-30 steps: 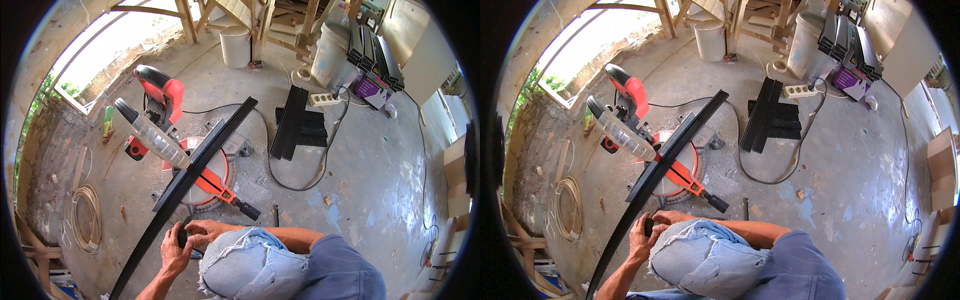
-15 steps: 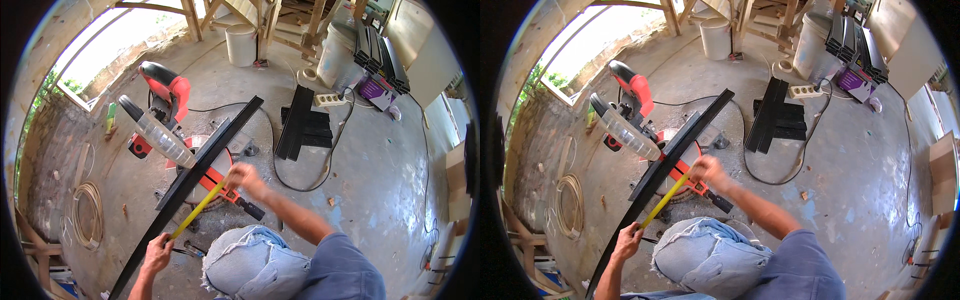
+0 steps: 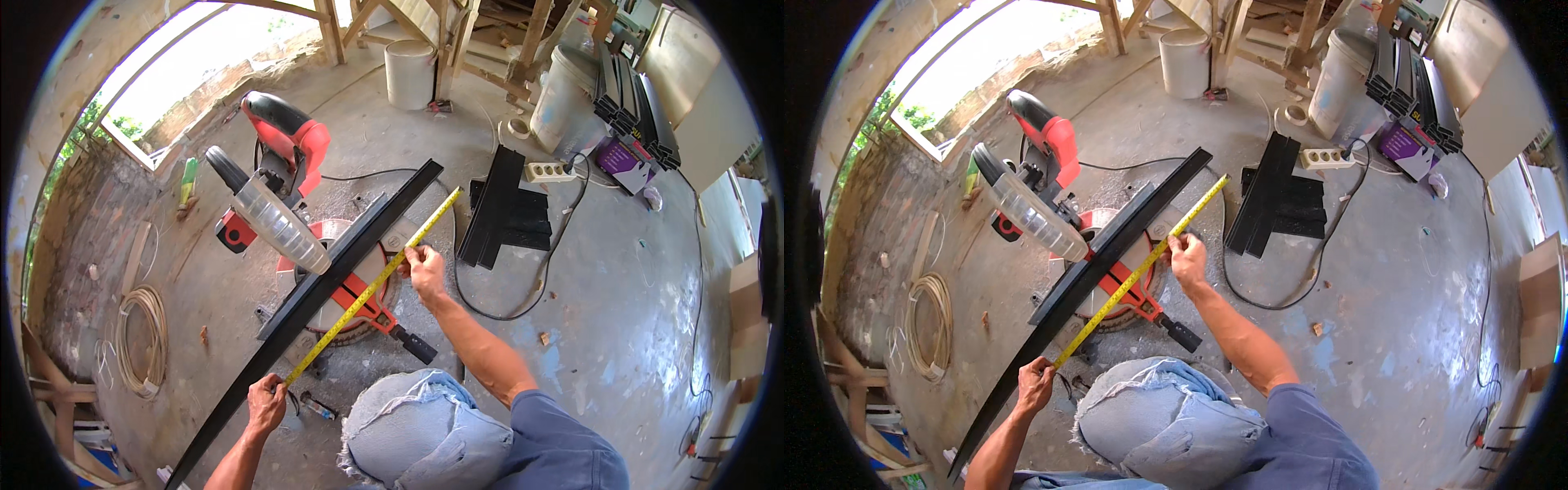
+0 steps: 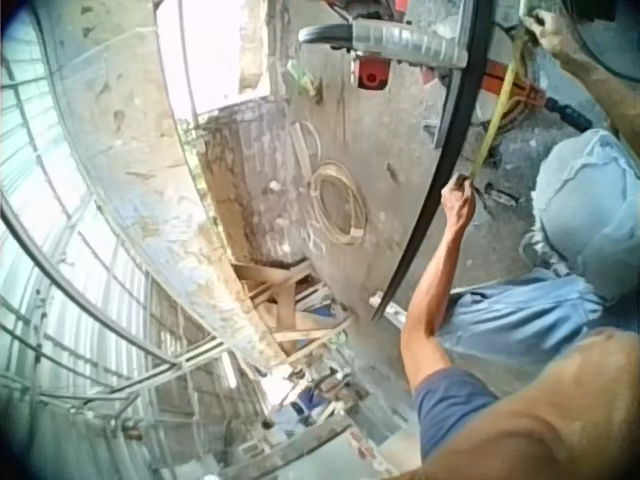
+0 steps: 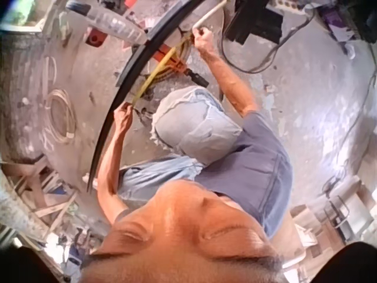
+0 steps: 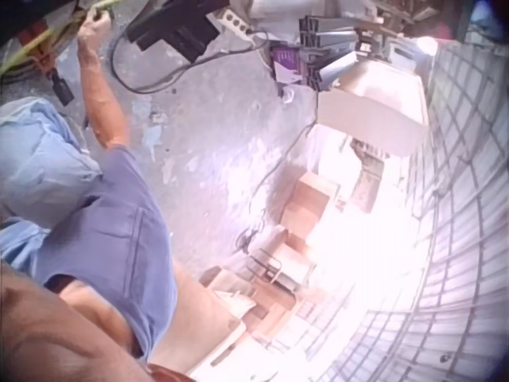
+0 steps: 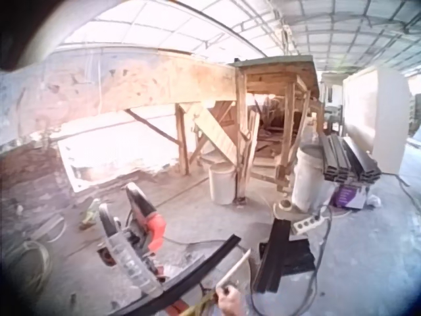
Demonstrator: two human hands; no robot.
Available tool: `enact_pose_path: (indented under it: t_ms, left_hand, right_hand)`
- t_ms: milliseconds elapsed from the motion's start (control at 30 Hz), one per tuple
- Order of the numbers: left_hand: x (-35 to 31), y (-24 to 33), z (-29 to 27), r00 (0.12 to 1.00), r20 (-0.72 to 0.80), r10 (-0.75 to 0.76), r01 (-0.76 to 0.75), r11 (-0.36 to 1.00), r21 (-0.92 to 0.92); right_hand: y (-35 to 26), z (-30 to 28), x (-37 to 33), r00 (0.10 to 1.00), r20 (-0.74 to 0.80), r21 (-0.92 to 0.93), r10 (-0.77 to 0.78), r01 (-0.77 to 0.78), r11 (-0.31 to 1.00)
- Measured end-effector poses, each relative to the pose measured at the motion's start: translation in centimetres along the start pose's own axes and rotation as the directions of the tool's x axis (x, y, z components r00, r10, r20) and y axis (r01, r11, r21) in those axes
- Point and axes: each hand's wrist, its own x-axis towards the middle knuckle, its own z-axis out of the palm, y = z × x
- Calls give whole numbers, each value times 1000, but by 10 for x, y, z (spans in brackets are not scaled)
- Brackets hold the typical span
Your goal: The person measures and cuts a black metal beam using a miter saw and a measuring tape.
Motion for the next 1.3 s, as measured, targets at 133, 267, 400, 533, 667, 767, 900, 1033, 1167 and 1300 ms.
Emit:
enact_pose_path:
  t_ms: [133, 267, 400, 533, 667, 767, 900, 1033, 1167, 1300]
  left_hand:
    - [4, -6, -7, 992, -109, 56, -55, 998, 16]
    - [-2, -39, -17, 995, -98, 8, -1, 997, 73]
    - [-16, -70, -19, 995, -99, -2, 11, 995, 95]
    - [-26, -83, -16, 991, -133, -27, 34, 998, 50]
    - [-20, -73, -14, 987, -163, -12, 21, 999, 50]
    - [-19, -71, -14, 984, -157, -81, 89, 995, 41]
    - [-21, -77, -17, 982, -179, -65, 80, 994, 75]
    - [-17, -72, -15, 978, -201, -53, 73, 993, 92]
    - [-16, -75, -13, 979, -191, -74, 96, 989, 110]
    - [-19, -85, -10, 971, -236, -39, 71, 989, 130]
  right_hand:
    - [-6, 10, 35, 999, -14, -47, -37, 37, 998]
    - [1, 6, 80, 994, -32, -223, -106, 96, 970]
    - [4, 6, 92, 959, 18, -619, -284, 234, 750]
    - [-10, 15, 85, 971, 99, -765, -216, 213, 607]
    - [-7, 13, 99, 987, 11, -729, -158, 115, 675]
    - [-7, 15, 97, 986, 26, -761, -165, 127, 637]
    - [-13, 15, 96, 982, 139, -753, -126, 187, 631]
    - [-17, 8, 106, 980, 161, -773, -115, 198, 603]
    - [-24, 9, 102, 984, 167, -777, -69, 174, 605]
    - [-21, 8, 58, 944, 114, -665, -309, 303, 683]
